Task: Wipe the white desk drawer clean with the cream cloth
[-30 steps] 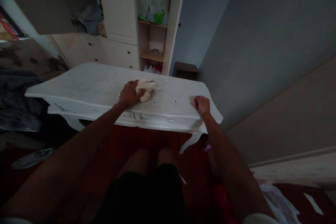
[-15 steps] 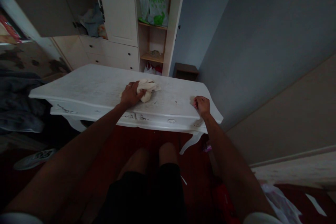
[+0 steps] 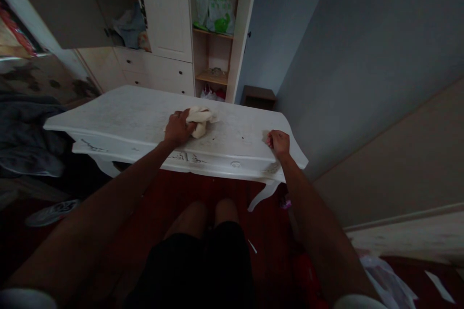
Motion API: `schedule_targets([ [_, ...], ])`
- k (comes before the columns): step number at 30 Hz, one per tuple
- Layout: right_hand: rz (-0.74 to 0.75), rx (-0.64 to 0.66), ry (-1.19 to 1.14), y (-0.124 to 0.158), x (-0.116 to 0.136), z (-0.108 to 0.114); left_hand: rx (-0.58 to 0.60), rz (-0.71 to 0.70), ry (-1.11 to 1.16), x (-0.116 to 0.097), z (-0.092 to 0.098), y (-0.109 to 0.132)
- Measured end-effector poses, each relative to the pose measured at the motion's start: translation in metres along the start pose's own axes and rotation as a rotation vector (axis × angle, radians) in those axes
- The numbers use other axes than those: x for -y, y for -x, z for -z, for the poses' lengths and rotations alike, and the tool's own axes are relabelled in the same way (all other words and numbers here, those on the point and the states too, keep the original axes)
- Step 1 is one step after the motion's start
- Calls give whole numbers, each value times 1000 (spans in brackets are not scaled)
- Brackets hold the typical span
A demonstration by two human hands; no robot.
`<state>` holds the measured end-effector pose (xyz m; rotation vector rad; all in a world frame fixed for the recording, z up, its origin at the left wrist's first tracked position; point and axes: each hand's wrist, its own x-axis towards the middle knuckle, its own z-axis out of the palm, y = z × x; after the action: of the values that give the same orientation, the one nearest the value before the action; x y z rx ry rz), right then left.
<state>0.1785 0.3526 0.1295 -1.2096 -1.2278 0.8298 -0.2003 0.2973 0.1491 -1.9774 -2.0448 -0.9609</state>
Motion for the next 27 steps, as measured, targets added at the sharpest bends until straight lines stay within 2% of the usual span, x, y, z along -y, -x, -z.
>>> schedule_targets([
  [6, -10, -4, -10, -1, 0, 1, -145, 67, 125, -7, 9, 33],
  [9, -11, -5, -22, -1, 0, 0, -257, 108, 257, -18, 18, 65],
  [12, -11, -4, -39, 0, 0, -1, -314, 190, 384, -27, 22, 112],
  [14, -11, -3, -49, 1, 0, -2, -299, 225, 443, -31, 18, 146],
  [16, -11, -2, -54, 1, 0, -2, -235, 250, 470, -33, 7, 176],
  [18, -12, -4, -57, 0, 0, -2, -151, 262, 468, -34, -6, 195],
  [21, -16, -7, -59, -1, 0, -2, -71, 312, 443, -40, -28, 200],
  [24, -17, -16, -53, -1, 0, -1, 19, 351, 402, -57, -47, 183],
  [27, -15, -21, -46, -2, -1, -1, 154, 375, 321, -83, -62, 164],
])
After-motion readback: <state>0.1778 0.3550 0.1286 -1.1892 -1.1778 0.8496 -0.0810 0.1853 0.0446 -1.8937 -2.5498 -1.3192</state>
